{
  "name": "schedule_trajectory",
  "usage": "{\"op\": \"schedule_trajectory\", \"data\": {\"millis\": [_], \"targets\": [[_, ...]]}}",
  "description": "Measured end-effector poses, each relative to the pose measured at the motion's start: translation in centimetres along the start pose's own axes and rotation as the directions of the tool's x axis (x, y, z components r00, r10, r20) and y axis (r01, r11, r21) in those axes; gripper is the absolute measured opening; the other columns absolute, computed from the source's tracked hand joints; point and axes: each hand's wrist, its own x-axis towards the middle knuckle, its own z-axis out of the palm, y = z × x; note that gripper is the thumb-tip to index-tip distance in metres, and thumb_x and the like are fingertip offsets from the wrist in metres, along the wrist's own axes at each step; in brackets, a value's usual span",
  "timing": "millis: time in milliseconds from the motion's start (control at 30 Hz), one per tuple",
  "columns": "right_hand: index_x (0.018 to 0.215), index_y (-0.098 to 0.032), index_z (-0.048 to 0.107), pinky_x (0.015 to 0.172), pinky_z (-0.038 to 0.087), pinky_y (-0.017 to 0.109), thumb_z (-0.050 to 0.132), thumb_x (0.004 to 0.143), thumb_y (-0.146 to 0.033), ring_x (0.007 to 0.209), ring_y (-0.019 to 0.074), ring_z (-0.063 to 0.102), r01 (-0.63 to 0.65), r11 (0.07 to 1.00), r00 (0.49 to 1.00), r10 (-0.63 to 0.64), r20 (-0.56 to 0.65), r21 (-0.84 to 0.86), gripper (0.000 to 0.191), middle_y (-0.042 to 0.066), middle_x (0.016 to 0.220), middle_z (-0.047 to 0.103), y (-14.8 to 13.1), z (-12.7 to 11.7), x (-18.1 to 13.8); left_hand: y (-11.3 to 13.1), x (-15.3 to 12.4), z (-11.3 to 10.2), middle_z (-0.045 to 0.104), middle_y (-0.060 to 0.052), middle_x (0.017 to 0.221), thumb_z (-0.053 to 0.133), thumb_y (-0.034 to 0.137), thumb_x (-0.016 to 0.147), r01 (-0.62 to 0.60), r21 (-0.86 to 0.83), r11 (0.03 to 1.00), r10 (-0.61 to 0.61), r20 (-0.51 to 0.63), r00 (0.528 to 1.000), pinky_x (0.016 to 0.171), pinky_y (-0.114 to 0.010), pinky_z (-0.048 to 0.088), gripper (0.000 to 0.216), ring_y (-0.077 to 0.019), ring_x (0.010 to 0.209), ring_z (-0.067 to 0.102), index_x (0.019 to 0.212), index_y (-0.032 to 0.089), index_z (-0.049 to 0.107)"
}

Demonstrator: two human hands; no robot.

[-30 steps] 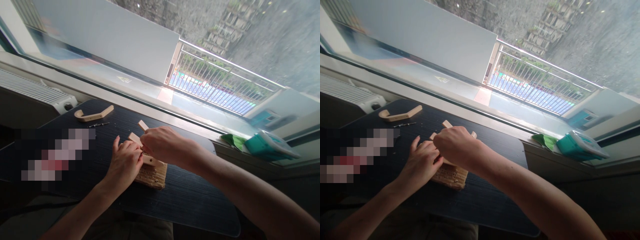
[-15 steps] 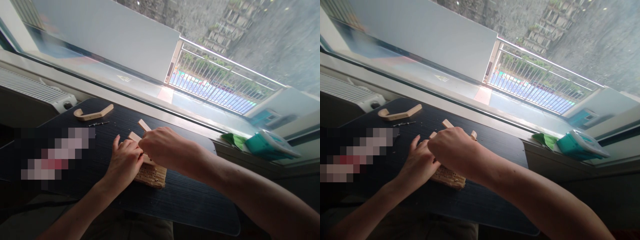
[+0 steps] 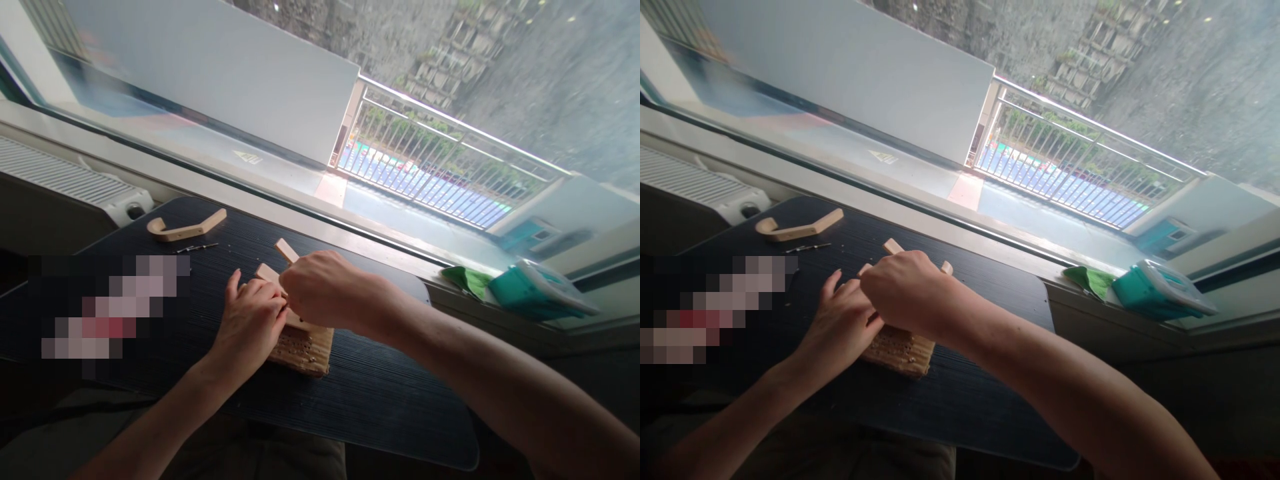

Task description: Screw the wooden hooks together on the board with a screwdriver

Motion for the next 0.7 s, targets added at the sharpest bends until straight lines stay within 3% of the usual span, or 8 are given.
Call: {"op": "schedule_trajectory", "data": {"millis": [133,300,433,567,700], "targets": [[0.09,-0.014,0.065,0.053,0.035,0.024,0.052,0.087,-0.014,0.073,0.0194,0.064,-0.043,0.999,0.999,0.043,-0.002,0.016,0.013,0.007,0.075,0.066,0.0,-0.4,-0.8,0.0,0.0,0.0,0.068,-0.006,0.082,0.056,0.016,0.08,-0.005,0.015,1.0,0.005,0.007,1.0,0.107,-0.061,0.027,0.015,-0.0267,0.094,0.061,0.075,0.02,0.069],[0.085,-0.012,0.066,0.051,0.033,0.024,0.048,0.087,-0.005,0.066,0.0137,0.058,0.018,0.999,1.0,-0.018,-0.014,0.036,0.019,0.008,0.086,0.066,-0.9,-1.7,-1.5,0.0,0.1,0.1,0.07,-0.008,0.087,0.055,0.015,0.08,-0.002,0.032,0.999,0.002,-0.007,1.0,0.107,-0.061,0.028,0.015,-0.0279,0.096,0.061,0.076,0.02,0.069],[0.077,-0.012,0.066,0.05,0.032,0.025,0.048,0.085,-0.003,0.063,0.0138,0.056,0.051,0.998,0.999,-0.051,-0.007,0.034,0.021,0.007,0.077,0.065,-1.0,-0.9,-0.7,0.1,0.0,0.0,0.07,-0.008,0.091,0.053,0.015,0.081,0.004,0.039,0.999,-0.004,0.009,1.0,0.107,-0.061,0.028,0.017,-0.028,0.097,0.061,0.078,0.02,0.069],[0.09,-0.011,0.067,0.049,0.032,0.026,0.049,0.084,-0.007,0.063,0.0173,0.059,0.005,0.999,0.996,-0.002,-0.088,0.031,0.019,0.008,0.072,0.066,-0.3,0.5,0.1,0.1,0.0,0.0,0.07,-0.008,0.092,0.056,0.016,0.08,-0.013,0.046,0.999,0.012,0.017,1.0,0.107,-0.06,0.028,0.013,-0.0273,0.097,0.061,0.079,0.019,0.069],[0.091,-0.013,0.067,0.049,0.031,0.025,0.05,0.085,-0.01,0.069,0.0188,0.063,-0.02,0.999,0.997,0.023,-0.067,0.041,0.018,0.007,0.075,0.067,0.0,0.1,-0.2,0.0,0.0,0.0,0.069,-0.007,0.084,0.058,0.016,0.08,-0.015,0.055,0.998,0.015,0.007,1.0,0.105,-0.061,0.03,0.011,-0.0276,0.095,0.061,0.076,0.018,0.069]]}}
